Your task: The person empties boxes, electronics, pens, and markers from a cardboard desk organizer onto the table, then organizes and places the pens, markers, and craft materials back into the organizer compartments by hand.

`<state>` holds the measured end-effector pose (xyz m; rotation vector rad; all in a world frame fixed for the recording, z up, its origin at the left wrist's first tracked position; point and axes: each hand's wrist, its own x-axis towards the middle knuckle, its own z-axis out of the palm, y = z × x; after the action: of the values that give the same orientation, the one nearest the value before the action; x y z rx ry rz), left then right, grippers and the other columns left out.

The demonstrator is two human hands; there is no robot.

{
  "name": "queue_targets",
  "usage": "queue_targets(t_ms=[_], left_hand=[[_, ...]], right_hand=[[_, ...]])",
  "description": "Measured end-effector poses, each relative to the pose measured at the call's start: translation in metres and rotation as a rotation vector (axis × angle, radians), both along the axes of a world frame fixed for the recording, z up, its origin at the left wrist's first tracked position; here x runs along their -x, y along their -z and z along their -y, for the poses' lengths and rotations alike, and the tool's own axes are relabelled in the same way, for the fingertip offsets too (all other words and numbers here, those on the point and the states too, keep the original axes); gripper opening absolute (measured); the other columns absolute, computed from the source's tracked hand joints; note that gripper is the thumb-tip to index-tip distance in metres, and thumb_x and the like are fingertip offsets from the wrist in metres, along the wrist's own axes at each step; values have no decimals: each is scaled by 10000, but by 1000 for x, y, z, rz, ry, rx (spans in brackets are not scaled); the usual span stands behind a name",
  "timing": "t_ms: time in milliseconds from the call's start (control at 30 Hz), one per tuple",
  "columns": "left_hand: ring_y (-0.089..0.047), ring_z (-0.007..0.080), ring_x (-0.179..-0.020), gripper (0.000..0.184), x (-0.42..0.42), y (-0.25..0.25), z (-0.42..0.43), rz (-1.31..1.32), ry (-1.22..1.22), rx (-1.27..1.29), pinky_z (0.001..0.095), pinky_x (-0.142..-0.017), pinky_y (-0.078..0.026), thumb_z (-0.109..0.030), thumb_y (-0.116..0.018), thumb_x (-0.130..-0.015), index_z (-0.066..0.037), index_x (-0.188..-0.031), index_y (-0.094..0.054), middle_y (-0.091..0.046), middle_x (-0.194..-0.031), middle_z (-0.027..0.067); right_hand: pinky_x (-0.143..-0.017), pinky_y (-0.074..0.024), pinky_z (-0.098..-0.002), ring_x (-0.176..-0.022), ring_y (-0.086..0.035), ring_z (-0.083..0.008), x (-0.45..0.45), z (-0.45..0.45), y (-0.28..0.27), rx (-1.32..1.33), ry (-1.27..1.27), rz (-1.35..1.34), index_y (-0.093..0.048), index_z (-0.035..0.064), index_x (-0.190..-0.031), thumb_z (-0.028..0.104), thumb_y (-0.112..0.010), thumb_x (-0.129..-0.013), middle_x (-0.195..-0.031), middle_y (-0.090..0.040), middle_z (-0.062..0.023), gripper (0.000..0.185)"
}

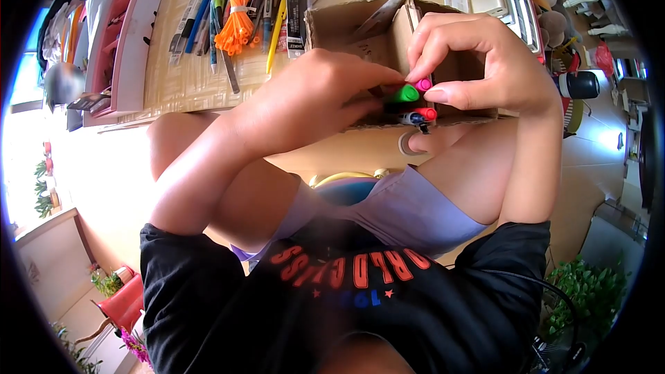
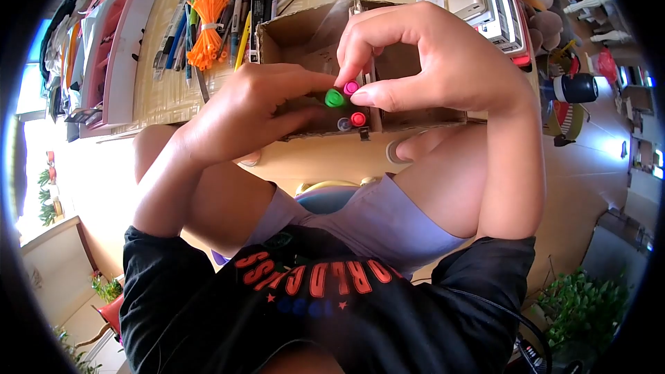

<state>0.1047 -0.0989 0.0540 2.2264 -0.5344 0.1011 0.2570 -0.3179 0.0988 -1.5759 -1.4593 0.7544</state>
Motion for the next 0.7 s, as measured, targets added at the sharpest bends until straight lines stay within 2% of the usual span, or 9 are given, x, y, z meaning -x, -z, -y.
queue_targets(t_ms=[133,233,433,533,700], left_hand=[[-730,322,-846,287,0,6,1,-18,16,-13,390,-729,-573,-53,-766,-892,-37,-1177,-745,-745,-952,156],[-720,331,-827,285,2,6,3,-24,-3,-56,406,-720,-566,-54,-760,-888,-48,-1173,-749,-737,-934,156],[-703,342,-796,301,3,3,3,-41,-1,-117,423,-707,-558,-57,-753,-875,-76,-1176,-757,-721,-882,147],[-693,344,-778,304,2,5,2,-28,26,-108,430,-695,-552,-60,-749,-877,-82,-1180,-756,-711,-859,145],[-693,343,-780,304,2,4,2,-30,34,-129,432,-690,-549,-73,-752,-881,-77,-1185,-751,-708,-859,148]], right_hand=[[-902,-497,-324,-962,-633,-171,-3,2,-6,63,-47,-22,-740,11,-948,83,-771,-844,-980,-697,-66,130],[-904,-497,-329,-961,-642,-177,-3,2,-5,59,-63,-49,-748,15,-949,91,-775,-847,-983,-708,-71,130],[-872,-500,-326,-927,-638,-175,-4,2,-5,-16,-72,15,-762,24,-934,92,-789,-849,-909,-718,-60,113],[-868,-480,-347,-867,-645,-202,-2,2,-2,-28,-44,22,-779,58,-900,137,-824,-800,-878,-717,-49,135],[-843,-488,-343,-880,-632,-203,1,2,-3,-9,-6,-10,-773,36,-918,133,-827,-801,-887,-695,-62,162]])
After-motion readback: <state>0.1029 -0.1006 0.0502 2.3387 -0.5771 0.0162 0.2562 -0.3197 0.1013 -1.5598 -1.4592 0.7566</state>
